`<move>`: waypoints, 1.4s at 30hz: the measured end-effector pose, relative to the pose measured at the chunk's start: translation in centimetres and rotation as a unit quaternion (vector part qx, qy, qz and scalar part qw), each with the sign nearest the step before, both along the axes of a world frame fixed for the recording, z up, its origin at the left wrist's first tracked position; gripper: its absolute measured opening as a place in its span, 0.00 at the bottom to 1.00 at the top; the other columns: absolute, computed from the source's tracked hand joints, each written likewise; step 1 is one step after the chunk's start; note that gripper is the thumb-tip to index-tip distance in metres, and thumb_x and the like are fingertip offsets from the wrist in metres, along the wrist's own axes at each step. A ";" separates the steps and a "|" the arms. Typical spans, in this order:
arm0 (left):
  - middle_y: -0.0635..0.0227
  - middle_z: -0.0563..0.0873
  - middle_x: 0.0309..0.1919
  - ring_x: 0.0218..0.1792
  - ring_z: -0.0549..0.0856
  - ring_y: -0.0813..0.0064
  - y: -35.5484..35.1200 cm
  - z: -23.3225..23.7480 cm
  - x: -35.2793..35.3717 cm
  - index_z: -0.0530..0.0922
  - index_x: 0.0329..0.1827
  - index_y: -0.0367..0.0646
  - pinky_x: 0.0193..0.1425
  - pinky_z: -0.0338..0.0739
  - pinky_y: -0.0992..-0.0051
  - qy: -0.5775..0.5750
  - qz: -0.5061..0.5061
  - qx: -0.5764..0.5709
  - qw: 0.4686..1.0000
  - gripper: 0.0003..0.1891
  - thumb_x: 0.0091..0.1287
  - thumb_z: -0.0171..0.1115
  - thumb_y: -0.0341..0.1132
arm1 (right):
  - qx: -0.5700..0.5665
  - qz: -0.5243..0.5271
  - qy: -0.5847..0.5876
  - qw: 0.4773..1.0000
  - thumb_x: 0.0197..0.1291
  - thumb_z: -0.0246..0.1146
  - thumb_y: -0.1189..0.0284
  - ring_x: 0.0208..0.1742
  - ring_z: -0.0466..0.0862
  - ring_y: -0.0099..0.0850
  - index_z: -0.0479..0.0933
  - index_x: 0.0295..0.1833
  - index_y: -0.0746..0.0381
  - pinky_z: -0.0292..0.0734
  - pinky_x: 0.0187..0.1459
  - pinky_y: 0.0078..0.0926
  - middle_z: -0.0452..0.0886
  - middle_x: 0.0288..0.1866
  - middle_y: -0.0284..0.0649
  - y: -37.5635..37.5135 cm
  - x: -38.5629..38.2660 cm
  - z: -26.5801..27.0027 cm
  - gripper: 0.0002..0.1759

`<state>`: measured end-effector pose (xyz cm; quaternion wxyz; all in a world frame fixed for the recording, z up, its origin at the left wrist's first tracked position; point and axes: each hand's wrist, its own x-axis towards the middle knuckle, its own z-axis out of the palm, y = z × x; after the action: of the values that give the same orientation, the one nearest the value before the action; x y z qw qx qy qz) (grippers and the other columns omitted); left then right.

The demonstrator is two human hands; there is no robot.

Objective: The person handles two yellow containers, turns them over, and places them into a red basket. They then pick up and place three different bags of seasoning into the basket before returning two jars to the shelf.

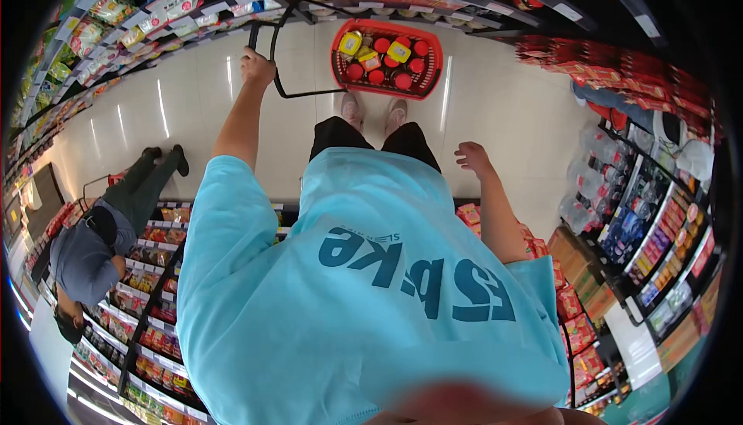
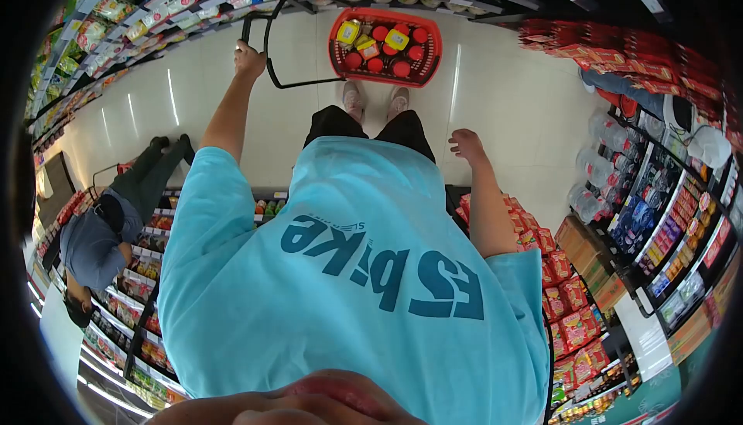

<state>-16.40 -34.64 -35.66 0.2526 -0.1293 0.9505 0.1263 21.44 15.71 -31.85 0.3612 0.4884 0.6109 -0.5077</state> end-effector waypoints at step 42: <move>0.48 0.72 0.64 0.68 0.73 0.48 23.4 -43.8 7.2 0.66 0.69 0.41 0.65 0.77 0.52 -0.074 -0.251 0.096 0.960 0.41 0.61 0.71 0.57 | 0.291 0.355 0.134 0.879 0.41 0.78 0.59 0.61 0.79 0.52 0.63 0.67 0.66 0.78 0.60 0.47 0.74 0.63 0.55 -6.0 -27.2 -42.0 0.49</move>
<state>-9.18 -11.24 -79.50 0.3573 0.1293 0.9145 0.1390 -5.79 9.67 -73.87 0.2739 0.2494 0.9058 -0.2056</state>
